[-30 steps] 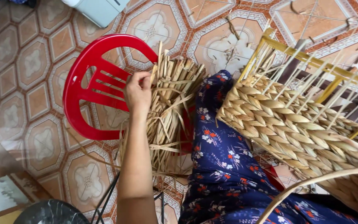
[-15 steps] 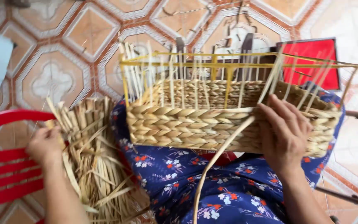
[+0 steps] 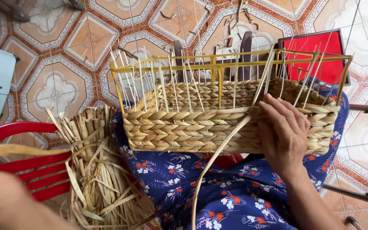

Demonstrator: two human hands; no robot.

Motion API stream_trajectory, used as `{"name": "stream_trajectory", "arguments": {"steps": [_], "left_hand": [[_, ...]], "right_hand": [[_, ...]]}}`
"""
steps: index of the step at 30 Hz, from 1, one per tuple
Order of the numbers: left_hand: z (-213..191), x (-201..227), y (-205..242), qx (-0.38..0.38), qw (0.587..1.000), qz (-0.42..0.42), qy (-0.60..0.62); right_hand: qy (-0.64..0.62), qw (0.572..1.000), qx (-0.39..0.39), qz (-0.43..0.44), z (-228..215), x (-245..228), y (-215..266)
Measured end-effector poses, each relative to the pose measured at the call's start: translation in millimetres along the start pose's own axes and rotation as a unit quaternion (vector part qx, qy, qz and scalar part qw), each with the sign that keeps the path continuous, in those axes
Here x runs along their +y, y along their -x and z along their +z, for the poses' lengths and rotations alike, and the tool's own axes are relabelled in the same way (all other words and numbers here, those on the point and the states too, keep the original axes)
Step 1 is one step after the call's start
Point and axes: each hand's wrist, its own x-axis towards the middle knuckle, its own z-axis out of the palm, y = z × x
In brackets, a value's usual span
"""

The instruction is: Weaving a basket using dried plant fibers over a metal frame.

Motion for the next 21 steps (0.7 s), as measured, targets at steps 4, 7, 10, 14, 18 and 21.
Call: {"name": "stream_trajectory", "arguments": {"steps": [4,7,10,14,18,21], "left_hand": [[98.7,17.7,26.4,-0.039,0.993,0.069,0.087],[169.6,29.3,46.0,-0.265,0.949,0.171,0.008],[222.9,33.4,67.3,-0.362,0.92,0.13,0.081],[261.0,26.4,83.6,-0.364,0.926,0.052,0.089],[278.2,15.7,86.6,-0.337,0.941,-0.004,0.035],[278.3,12.3,83.3,-0.365,0.928,-0.061,0.034]], "right_hand": [[-0.033,0.999,-0.003,0.024,-9.3,-2.3,-5.6],[-0.065,0.996,-0.011,0.063,-16.5,-2.7,-12.6],[-0.112,0.986,-0.026,0.123,-16.8,-3.5,-22.5],[-0.176,0.961,-0.085,0.195,-12.3,-6.4,-37.1],[-0.24,0.94,-0.095,0.225,-0.7,8.0,-33.2],[-0.309,0.928,-0.07,0.194,-0.6,13.0,-23.0]]}}
